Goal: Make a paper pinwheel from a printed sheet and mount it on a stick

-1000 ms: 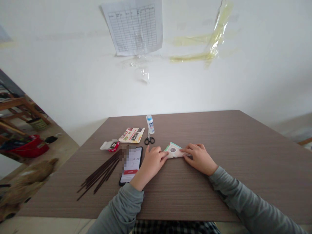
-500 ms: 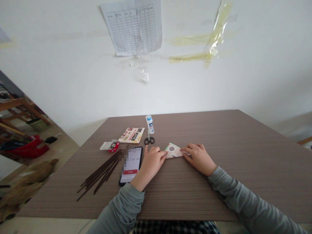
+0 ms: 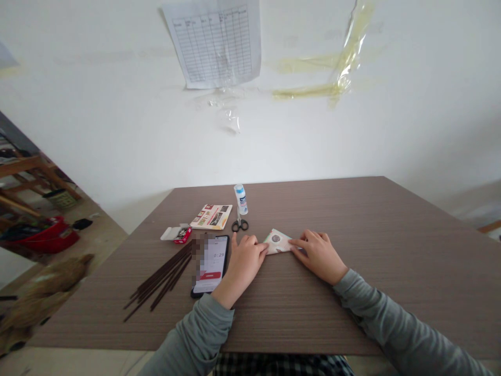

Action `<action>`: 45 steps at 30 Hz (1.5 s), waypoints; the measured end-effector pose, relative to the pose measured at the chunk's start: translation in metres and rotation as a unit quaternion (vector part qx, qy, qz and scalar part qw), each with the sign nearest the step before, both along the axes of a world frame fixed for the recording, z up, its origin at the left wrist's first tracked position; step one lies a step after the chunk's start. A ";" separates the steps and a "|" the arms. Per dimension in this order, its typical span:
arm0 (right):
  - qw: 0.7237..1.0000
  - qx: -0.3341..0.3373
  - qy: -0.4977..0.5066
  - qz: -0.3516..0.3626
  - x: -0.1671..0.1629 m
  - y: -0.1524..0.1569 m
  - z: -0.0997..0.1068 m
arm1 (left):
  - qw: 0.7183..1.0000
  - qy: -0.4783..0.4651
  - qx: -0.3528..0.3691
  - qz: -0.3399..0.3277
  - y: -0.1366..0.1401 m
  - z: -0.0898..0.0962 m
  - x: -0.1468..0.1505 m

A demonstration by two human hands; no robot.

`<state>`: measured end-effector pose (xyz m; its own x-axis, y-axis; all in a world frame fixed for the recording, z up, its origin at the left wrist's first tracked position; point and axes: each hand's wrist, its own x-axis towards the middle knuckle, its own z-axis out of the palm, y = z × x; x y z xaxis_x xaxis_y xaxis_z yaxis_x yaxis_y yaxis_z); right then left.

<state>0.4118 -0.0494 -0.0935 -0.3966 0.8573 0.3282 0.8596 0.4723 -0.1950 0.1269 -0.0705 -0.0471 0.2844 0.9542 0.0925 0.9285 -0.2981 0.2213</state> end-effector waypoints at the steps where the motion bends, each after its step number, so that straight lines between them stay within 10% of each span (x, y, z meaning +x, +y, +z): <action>1: 1.000 0.004 -0.002 -0.002 0.000 0.000 -0.001 | 1.000 0.001 -0.002 0.002 0.000 0.001 0.000; 45: 0.997 -0.019 -0.051 -0.049 -0.012 -0.007 0.009 | 0.991 0.111 -0.013 0.068 -0.014 0.019 0.017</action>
